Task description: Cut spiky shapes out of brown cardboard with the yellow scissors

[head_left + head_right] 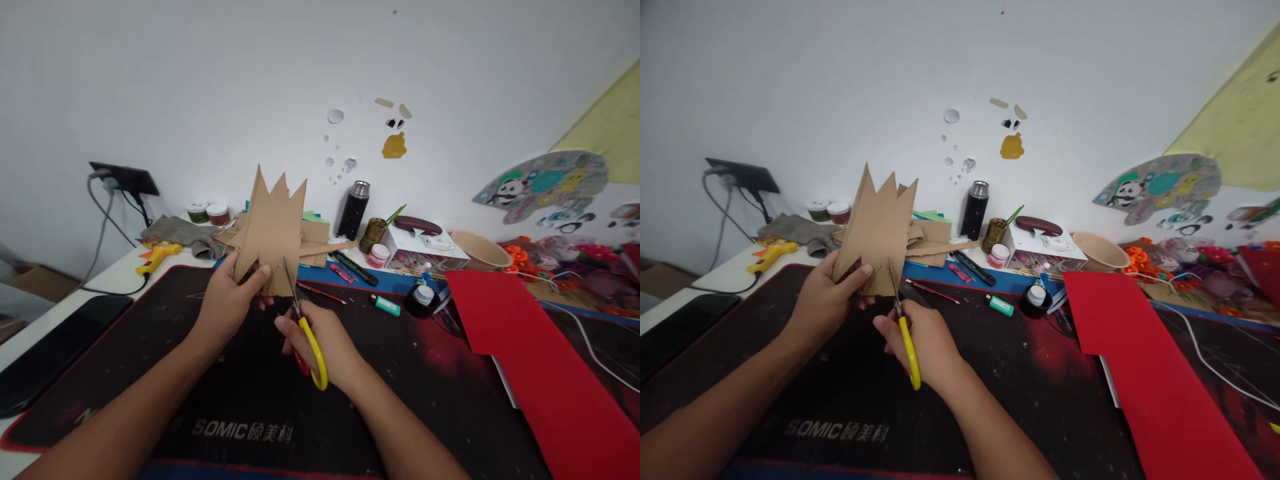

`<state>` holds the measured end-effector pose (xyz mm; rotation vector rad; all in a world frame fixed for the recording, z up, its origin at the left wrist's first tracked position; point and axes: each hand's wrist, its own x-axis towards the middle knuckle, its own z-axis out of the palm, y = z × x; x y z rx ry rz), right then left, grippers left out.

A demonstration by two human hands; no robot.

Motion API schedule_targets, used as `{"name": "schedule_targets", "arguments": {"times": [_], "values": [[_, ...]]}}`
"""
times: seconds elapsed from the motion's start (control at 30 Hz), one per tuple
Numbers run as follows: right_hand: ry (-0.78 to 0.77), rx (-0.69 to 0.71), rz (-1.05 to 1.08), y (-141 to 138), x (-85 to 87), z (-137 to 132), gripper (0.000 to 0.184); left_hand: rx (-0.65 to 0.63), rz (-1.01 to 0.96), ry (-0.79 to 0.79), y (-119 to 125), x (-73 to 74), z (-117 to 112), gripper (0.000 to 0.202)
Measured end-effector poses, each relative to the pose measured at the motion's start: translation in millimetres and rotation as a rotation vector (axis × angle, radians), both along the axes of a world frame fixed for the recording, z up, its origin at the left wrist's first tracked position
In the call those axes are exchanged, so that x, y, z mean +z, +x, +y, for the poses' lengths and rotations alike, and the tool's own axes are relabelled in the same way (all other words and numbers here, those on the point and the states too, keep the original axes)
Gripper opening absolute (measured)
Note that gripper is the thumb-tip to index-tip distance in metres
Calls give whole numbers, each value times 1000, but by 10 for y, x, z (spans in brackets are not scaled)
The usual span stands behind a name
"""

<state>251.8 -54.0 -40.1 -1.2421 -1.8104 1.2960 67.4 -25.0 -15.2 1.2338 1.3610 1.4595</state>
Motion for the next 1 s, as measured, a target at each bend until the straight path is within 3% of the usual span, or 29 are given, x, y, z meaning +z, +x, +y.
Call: {"name": "schedule_targets", "arguments": {"times": [0.3, 0.5, 0.67, 1.0], "values": [[-99, 16, 98, 7, -41, 35, 28, 24, 2, 13, -10, 0, 5, 36], [-42, 55, 114, 40, -11, 39, 34, -16, -9, 3, 23, -8, -18, 35], [-174, -10, 165, -3, -51, 38, 30, -12, 29, 15, 26, -5, -29, 35], [-122, -53, 143, -16, -90, 19, 37, -32, -24, 3, 48, -9, -25, 35]]}}
